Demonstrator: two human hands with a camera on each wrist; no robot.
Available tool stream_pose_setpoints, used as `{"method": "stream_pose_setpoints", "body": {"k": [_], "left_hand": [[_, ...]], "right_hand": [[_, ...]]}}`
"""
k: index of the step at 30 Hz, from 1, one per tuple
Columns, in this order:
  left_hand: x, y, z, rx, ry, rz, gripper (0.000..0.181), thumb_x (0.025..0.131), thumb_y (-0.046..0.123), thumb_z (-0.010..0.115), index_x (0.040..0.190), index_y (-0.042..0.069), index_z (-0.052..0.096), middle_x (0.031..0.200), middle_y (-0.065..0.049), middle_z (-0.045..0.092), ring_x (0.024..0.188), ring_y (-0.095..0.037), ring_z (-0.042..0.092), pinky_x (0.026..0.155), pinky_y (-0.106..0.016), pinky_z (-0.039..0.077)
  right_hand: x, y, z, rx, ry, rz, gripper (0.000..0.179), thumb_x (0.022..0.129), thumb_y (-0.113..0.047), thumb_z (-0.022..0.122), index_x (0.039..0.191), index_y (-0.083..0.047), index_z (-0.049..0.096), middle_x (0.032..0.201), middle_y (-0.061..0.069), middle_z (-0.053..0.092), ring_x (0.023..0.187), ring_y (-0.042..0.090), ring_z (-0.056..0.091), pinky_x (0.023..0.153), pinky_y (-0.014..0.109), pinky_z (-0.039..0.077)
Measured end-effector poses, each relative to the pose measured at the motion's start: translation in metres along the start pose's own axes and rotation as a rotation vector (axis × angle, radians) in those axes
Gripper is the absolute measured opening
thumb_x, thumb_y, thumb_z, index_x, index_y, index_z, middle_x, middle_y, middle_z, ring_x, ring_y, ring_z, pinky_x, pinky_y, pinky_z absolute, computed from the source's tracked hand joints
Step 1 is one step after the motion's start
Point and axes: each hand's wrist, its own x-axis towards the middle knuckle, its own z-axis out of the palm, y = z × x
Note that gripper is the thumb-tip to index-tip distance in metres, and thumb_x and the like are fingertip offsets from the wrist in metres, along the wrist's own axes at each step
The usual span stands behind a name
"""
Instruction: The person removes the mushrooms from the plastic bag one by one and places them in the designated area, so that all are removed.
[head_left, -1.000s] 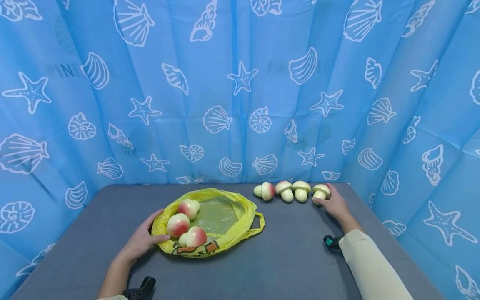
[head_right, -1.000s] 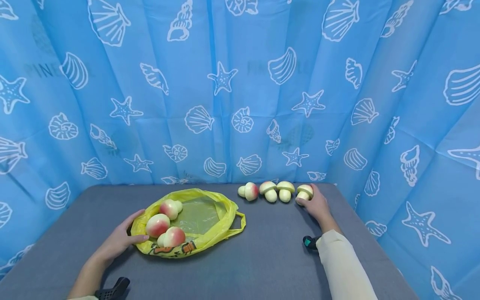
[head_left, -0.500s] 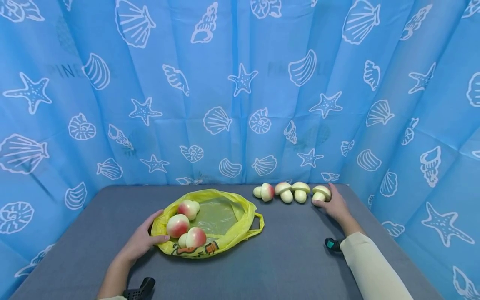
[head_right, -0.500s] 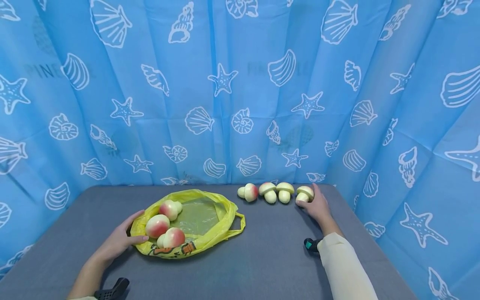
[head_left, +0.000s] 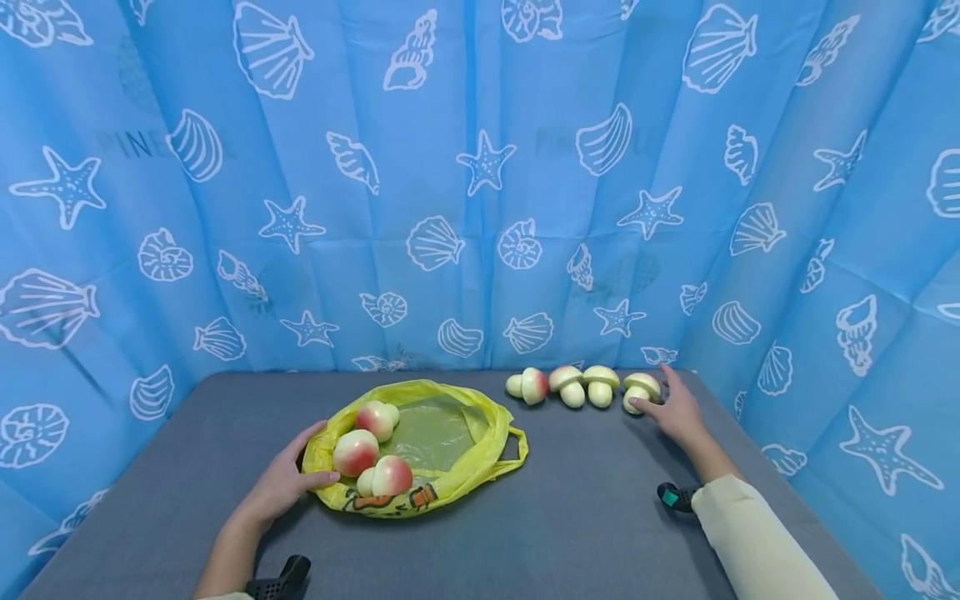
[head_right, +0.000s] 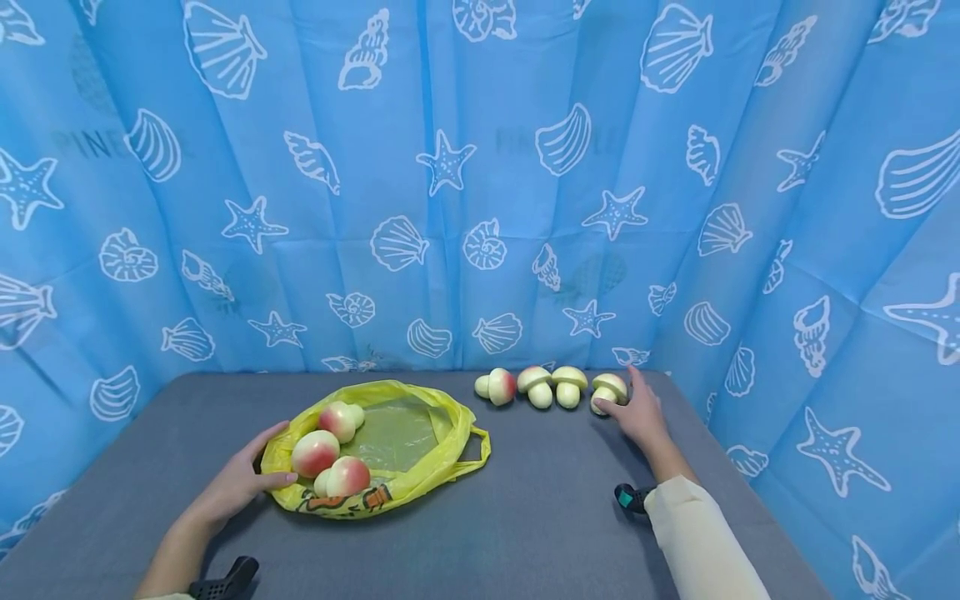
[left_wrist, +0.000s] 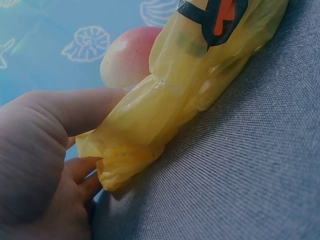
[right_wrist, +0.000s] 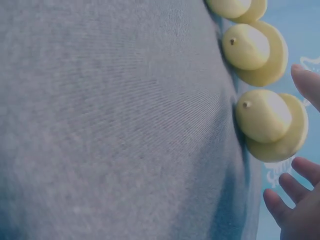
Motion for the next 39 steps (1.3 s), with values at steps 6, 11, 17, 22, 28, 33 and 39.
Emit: {"method": "stream_pose_setpoints", "body": {"k": [6,11,17,22,28,33,39], "left_hand": [[0.001,-0.002,0.0,-0.002,-0.001,-0.002,0.097,0.081,0.036,0.077,0.155,0.009,0.019,0.156,-0.026,0.016,0.14,-0.046,0.015,0.107,-0.068,0.016],[0.001,-0.003,0.0,-0.004,0.0,0.004,0.097,0.082,0.035,0.077,0.155,0.009,0.019,0.156,-0.026,0.016,0.14,-0.046,0.015,0.107,-0.067,0.016],[0.001,-0.003,0.001,0.0,0.001,-0.002,0.097,0.082,0.036,0.077,0.154,0.009,0.019,0.156,-0.025,0.017,0.139,-0.044,0.016,0.107,-0.067,0.016],[0.0,0.0,0.001,0.013,0.0,0.006,0.095,0.084,0.035,0.075,0.155,0.007,0.018,0.155,-0.027,0.017,0.138,-0.045,0.018,0.106,-0.068,0.018],[0.0,-0.001,0.001,0.012,0.002,0.007,0.096,0.083,0.035,0.076,0.154,0.008,0.018,0.155,-0.026,0.018,0.138,-0.045,0.019,0.106,-0.067,0.018],[0.001,-0.003,0.0,0.004,0.004,0.001,0.096,0.082,0.037,0.077,0.154,0.009,0.019,0.155,-0.025,0.018,0.138,-0.044,0.019,0.107,-0.067,0.017],[0.0,0.0,0.0,0.013,-0.004,0.007,0.096,0.083,0.035,0.076,0.155,0.008,0.018,0.155,-0.027,0.018,0.137,-0.045,0.019,0.106,-0.068,0.018]], "right_hand": [[-0.006,-0.006,-0.004,-0.011,0.061,-0.05,0.096,0.091,-0.041,0.068,0.154,-0.001,0.008,0.147,0.038,0.024,0.132,0.056,0.022,0.1,0.069,0.025],[-0.01,-0.017,-0.003,-0.032,0.129,-0.11,0.092,0.089,-0.036,0.07,0.154,-0.001,0.016,0.146,0.036,0.029,0.132,0.056,0.023,0.099,0.07,0.024],[-0.016,-0.034,0.001,-0.01,0.193,-0.206,0.083,0.089,-0.029,0.072,0.151,0.001,0.026,0.146,0.033,0.032,0.132,0.054,0.027,0.1,0.069,0.025],[-0.02,-0.047,0.004,0.013,0.203,-0.254,0.079,0.09,-0.032,0.071,0.149,0.001,0.03,0.147,0.029,0.035,0.131,0.051,0.03,0.1,0.067,0.026],[-0.026,-0.063,0.012,0.022,0.222,-0.311,0.075,0.09,-0.034,0.071,0.147,0.0,0.035,0.144,0.026,0.042,0.129,0.047,0.035,0.099,0.066,0.029],[-0.033,-0.082,0.018,0.054,0.224,-0.358,0.07,0.089,-0.028,0.073,0.144,-0.001,0.041,0.14,0.025,0.047,0.126,0.045,0.039,0.097,0.065,0.031],[-0.038,-0.101,0.026,0.092,0.19,-0.397,0.065,0.088,-0.023,0.074,0.142,-0.001,0.044,0.139,0.022,0.049,0.127,0.044,0.038,0.099,0.061,0.032]]}}
